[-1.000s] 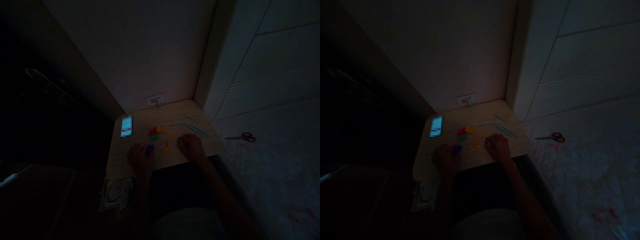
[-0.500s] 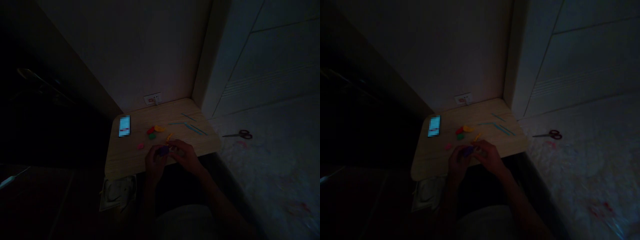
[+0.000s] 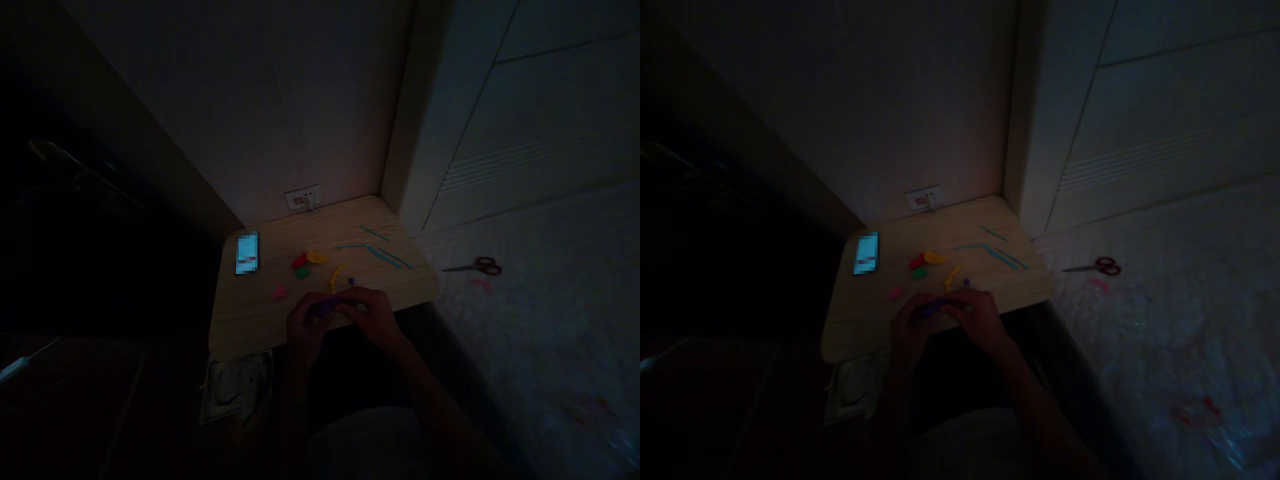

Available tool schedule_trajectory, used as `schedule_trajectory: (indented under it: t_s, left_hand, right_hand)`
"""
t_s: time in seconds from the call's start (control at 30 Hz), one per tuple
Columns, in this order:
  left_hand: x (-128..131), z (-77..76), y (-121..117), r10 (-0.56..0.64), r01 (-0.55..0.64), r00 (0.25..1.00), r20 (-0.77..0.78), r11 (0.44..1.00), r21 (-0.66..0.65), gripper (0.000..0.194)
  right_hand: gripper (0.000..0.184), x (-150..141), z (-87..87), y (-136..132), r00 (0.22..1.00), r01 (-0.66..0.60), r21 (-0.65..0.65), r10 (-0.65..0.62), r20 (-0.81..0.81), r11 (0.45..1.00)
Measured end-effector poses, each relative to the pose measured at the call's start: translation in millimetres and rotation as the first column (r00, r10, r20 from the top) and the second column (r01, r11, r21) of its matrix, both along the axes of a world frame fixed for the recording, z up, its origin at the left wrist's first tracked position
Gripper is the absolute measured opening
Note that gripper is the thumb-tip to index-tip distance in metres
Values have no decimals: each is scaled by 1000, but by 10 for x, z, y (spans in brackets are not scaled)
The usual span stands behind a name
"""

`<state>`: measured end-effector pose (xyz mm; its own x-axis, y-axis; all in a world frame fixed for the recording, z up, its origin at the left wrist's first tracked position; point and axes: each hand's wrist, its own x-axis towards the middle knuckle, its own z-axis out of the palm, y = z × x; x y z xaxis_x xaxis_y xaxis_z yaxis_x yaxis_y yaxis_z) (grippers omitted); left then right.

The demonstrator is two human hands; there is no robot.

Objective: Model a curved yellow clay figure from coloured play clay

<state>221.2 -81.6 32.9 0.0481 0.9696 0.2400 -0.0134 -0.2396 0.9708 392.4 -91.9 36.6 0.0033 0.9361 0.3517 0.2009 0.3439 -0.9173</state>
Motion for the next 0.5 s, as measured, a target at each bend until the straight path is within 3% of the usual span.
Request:
schedule_trajectory:
  t_s: [0.23, 0.5]
  left_hand:
    - [62, 92, -21, 14, -17, 998, -66, 999, -33, 26]
    - [134, 94, -37, 45, -48, 998, -38, 995, -83, 24]
  right_hand:
    - [15, -41, 76, -40, 995, 82, 74, -86, 58, 994]
    - [14, -157, 10, -28, 919, 232, -204, -283, -276, 951]
